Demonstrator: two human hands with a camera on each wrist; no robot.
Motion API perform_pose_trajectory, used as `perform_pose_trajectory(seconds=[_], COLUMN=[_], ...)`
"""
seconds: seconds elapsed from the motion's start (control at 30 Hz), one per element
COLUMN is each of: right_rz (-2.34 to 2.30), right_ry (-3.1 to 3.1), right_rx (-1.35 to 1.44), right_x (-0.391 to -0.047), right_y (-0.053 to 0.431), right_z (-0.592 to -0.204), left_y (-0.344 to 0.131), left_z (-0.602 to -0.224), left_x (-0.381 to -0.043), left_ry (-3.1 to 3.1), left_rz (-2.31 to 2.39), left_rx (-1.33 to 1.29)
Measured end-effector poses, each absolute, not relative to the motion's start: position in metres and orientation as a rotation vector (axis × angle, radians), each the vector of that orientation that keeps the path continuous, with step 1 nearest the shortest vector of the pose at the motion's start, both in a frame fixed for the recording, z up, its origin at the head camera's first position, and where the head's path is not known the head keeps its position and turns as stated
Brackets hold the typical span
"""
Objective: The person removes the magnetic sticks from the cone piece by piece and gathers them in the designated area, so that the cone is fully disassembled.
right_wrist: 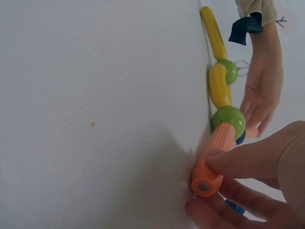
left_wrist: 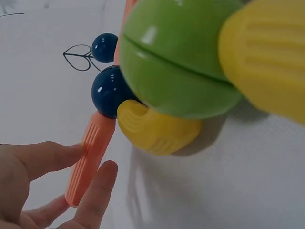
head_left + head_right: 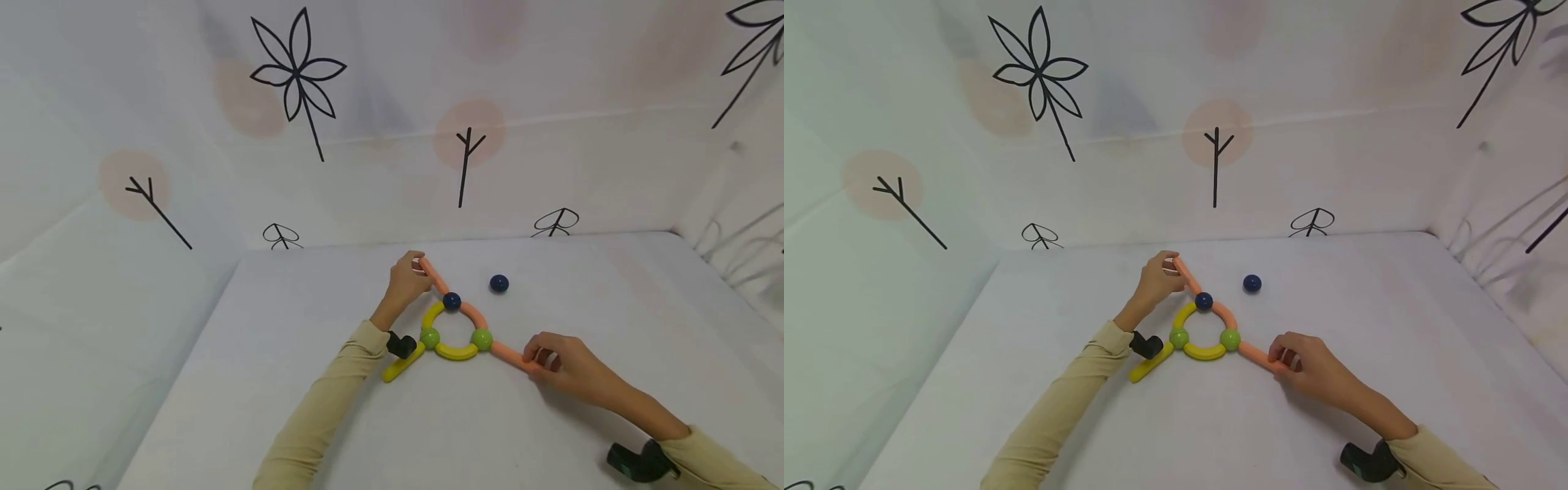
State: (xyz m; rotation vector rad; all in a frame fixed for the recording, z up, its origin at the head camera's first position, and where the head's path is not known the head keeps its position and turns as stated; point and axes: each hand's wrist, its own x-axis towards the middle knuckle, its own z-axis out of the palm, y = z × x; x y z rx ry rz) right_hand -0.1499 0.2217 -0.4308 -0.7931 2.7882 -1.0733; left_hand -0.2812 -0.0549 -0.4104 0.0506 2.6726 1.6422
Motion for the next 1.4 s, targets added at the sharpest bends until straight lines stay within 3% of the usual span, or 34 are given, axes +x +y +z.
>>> perform_pose_trajectory(seconds=[0.43,0.93,1.4], right_rz=[-1.073,-1.07,-1.08], right_ry=[2.768,2.789,2.81], right_rx=[-0.76,-0.757,-0.777], right_x=[-0.151,-0.149,-0.147], right_y=[0.22,0.219,0.221], right_z=[-0.431,-0.43,-0.432], left_y=[-0.046,-0.041,-0.032], left_z=[-0.415,-0.402,-0.406], left_x=[-0.278,-0.225,-0.196], left_ry=[2.818,2.72,2.806], left_rz=[0.937,0.514,0.215], left_rx=[0.097,0.883,1.155])
